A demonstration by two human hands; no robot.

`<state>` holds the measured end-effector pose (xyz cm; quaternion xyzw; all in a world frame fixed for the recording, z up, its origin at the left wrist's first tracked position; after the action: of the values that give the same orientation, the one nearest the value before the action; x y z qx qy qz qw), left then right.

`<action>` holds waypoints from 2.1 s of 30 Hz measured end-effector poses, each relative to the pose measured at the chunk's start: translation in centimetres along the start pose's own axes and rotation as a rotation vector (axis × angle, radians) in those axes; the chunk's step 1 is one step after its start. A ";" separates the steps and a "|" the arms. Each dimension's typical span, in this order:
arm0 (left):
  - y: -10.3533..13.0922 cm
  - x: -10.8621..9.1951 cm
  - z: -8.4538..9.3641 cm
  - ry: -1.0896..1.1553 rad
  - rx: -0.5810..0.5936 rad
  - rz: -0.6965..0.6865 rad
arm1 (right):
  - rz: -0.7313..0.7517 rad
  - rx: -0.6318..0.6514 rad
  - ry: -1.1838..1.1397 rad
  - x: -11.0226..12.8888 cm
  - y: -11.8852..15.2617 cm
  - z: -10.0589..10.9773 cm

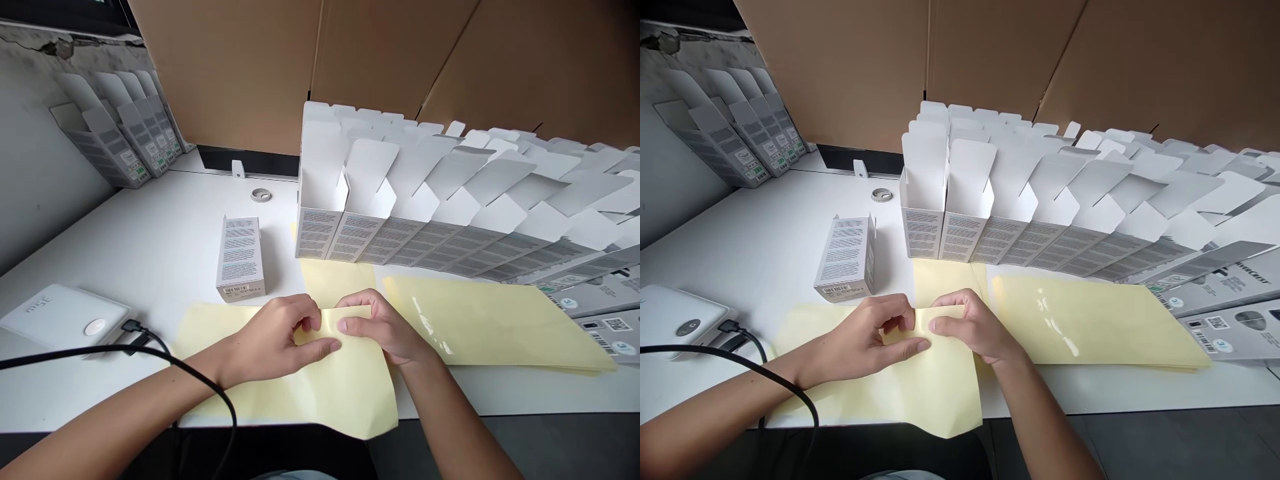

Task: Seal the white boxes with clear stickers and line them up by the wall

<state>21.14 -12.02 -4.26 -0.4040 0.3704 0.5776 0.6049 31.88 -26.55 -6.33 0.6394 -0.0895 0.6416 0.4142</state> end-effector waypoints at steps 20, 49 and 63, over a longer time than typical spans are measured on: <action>0.1 1.3 -0.9 0.242 0.100 0.144 | 0.080 -0.016 0.172 -0.9 -0.3 -0.4; -0.2 2.1 -0.6 0.380 0.288 0.265 | 0.286 0.382 0.318 0.4 0.0 -1.7; -0.3 2.1 -0.7 0.381 0.278 0.266 | 0.293 0.356 0.340 0.3 0.1 -1.6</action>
<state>21.57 -11.77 -6.45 -0.3660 0.6033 0.5092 0.4927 30.63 -25.46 -6.29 0.5656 0.0038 0.7983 0.2071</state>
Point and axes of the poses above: each hand's wrist, its own y-axis away from the middle knuckle, its own z-axis out of the back of the hand, x = y × z, the point moved 4 cm from there along -y, towards the middle knuckle, and after that the axes turned 12 degrees about y, right-handed, at the moved point
